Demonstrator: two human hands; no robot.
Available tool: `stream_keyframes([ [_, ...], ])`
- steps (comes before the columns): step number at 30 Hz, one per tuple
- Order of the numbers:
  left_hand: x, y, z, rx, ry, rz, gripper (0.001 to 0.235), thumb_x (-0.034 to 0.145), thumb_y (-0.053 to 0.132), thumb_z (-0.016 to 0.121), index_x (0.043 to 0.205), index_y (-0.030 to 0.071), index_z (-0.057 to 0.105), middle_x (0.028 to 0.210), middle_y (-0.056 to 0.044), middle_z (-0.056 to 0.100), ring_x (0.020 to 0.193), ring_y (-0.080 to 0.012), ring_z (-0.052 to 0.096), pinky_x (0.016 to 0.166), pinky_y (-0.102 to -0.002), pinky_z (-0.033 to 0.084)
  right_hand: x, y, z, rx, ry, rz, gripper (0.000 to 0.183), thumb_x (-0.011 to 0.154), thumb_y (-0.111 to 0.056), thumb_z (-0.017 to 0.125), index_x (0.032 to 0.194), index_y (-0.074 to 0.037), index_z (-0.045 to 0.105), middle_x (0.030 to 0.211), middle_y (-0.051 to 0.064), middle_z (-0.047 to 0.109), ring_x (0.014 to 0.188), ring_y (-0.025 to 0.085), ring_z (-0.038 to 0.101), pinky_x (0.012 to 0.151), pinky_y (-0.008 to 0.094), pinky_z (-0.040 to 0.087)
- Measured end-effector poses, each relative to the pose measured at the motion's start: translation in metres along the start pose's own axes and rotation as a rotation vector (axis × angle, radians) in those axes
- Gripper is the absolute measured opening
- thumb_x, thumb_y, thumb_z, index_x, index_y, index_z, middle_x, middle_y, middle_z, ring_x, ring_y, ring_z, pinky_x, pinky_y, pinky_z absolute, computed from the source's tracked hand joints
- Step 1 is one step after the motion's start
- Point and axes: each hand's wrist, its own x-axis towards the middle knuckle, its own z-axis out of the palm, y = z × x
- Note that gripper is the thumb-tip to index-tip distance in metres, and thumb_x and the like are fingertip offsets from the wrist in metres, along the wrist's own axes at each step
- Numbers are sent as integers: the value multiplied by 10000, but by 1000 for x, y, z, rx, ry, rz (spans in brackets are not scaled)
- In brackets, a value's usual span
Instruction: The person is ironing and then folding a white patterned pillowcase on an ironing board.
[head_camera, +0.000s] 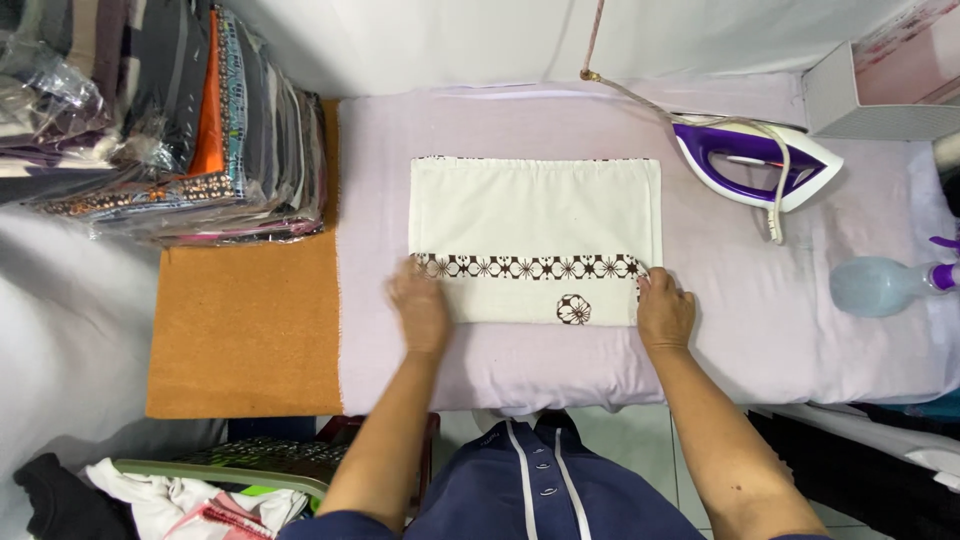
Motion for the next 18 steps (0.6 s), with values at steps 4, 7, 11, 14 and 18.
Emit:
stream_keyframes([
  [4, -26, 70, 0, 283, -163, 640, 957, 799, -63, 504, 1616, 362, 244, 1710, -21, 157, 1540, -267, 163, 1248, -498, 110, 0, -4, -5, -23, -6, 13, 217, 1034, -279, 642, 1130, -93, 584, 1008, 124, 729, 828, 323, 679, 780, 428, 448],
  [7, -30, 78, -2, -81, -512, 538, 629, 1030, 421, 345, 1599, 281, 117, 1684, -3, 15, 1562, -267, 11, 1254, -506, 29, 3, -29, -34, -10, -39, 83, 261, 1008, -259, 652, 1176, -70, 587, 1067, 140, 709, 960, 315, 659, 873, 459, 419],
  [11, -35, 75, 2, 63, -486, 576, 646, 1054, 478, 248, 1646, 286, 74, 1720, -8, -16, 1571, -259, -45, 1266, -492, -7, -10, -83, -22, 128, 69, -120, 404, 958, -146, 596, 1336, -14, 545, 1376, 186, 565, 1336, 327, 482, 1135, 522, 275],
  [14, -30, 82, -6, 161, -559, 602, 608, 1086, 461, 242, 1634, 225, 125, 1730, -52, -8, 1584, -274, -63, 1262, -503, -24, -25, -139, 3, 187, -165, -376, 507, 1039, -224, 449, 1527, -95, 388, 1616, 118, 355, 1535, 274, 258, 1267, 509, 113],
  [18, -35, 65, 22, 58, -423, 672, 657, 1036, 490, 219, 1612, 196, 105, 1694, -75, 13, 1550, -252, -48, 1242, -492, -10, -27, -139, 14, 19, -265, -485, 748, 1027, -609, 271, 1618, -166, 155, 1701, 66, 94, 1562, 216, 56, 1254, 465, -27],
])
